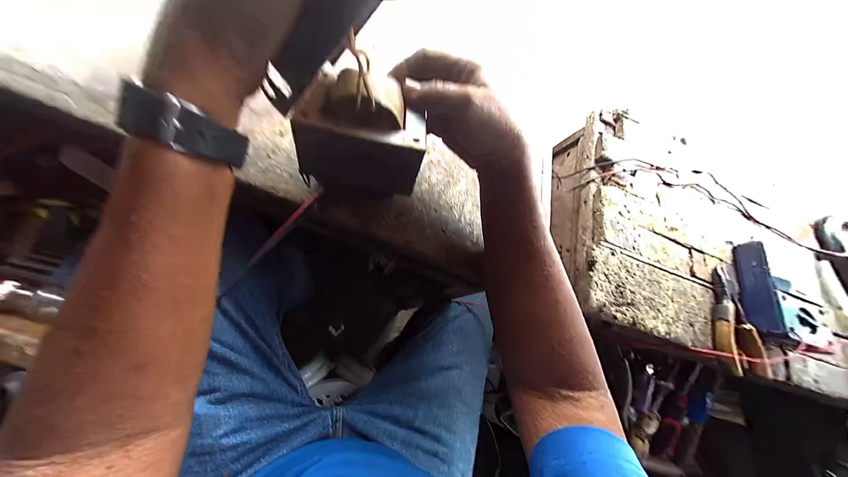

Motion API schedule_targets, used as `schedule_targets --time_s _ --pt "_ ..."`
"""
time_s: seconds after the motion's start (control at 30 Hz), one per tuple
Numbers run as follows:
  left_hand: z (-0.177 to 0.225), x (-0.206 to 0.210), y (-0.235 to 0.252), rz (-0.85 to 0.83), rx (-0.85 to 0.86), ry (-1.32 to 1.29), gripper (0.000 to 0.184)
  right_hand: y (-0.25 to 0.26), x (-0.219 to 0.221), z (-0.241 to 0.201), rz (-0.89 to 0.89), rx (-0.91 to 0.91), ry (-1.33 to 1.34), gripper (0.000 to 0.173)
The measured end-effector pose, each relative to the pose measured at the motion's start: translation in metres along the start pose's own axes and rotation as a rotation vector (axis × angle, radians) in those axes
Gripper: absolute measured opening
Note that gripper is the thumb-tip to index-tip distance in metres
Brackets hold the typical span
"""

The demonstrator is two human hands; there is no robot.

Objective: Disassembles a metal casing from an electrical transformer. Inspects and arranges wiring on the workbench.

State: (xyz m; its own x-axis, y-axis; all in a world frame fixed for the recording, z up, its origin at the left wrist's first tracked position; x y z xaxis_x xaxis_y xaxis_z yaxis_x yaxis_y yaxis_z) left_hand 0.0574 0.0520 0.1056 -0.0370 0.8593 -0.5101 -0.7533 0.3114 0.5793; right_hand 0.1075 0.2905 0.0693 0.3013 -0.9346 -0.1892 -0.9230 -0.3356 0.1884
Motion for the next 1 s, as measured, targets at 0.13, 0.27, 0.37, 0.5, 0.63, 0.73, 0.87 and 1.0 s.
schedule_targets --time_s 0.13,0.27,0.37,0.5,0.63,0.73,0.87,1.0 --pt "0.044 0.006 0.012 -0.238 -0.115 -0.461 0.039 -0.002 -0.001 -0.001 -0.022 -0.013 0.007 0.022" --pt "0.033 0.007 0.015 -0.272 -0.050 -0.435 0.057 -0.003 -0.003 0.003 -0.057 -0.025 0.068 0.022" --pt "0.034 0.006 0.013 -0.274 -0.050 -0.435 0.060 -0.003 -0.002 0.004 -0.050 -0.040 0.084 0.021" --pt "0.034 0.006 0.012 -0.292 -0.041 -0.431 0.064 -0.004 -0.001 0.004 -0.041 -0.053 0.099 0.019" --pt "0.034 0.007 0.012 -0.289 -0.063 -0.440 0.065 -0.005 -0.001 0.003 -0.052 -0.056 0.091 0.019" --pt "0.033 0.007 0.012 -0.293 -0.067 -0.475 0.065 -0.005 -0.001 0.004 -0.049 -0.047 0.100 0.019" --pt "0.036 0.006 0.010 -0.277 -0.059 -0.417 0.062 -0.004 -0.001 0.006 -0.060 -0.026 0.120 0.020" --pt "0.037 0.006 0.009 -0.275 -0.056 -0.417 0.060 -0.004 -0.001 0.008 -0.070 -0.002 0.112 0.024"
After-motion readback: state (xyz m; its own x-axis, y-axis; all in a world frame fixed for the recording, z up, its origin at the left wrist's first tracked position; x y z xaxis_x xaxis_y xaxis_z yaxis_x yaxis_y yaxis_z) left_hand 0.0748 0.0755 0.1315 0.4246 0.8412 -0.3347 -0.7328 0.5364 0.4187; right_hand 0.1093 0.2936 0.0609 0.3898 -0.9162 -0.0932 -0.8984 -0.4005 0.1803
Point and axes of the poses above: each hand's wrist, its own y-axis towards the middle knuckle, its own x-axis out of the palm, z = x × y, the point moved 3 cm from there along y, towards the middle knuckle, and after that the axes turned 1 degree about -y, right-handed, at the moved point
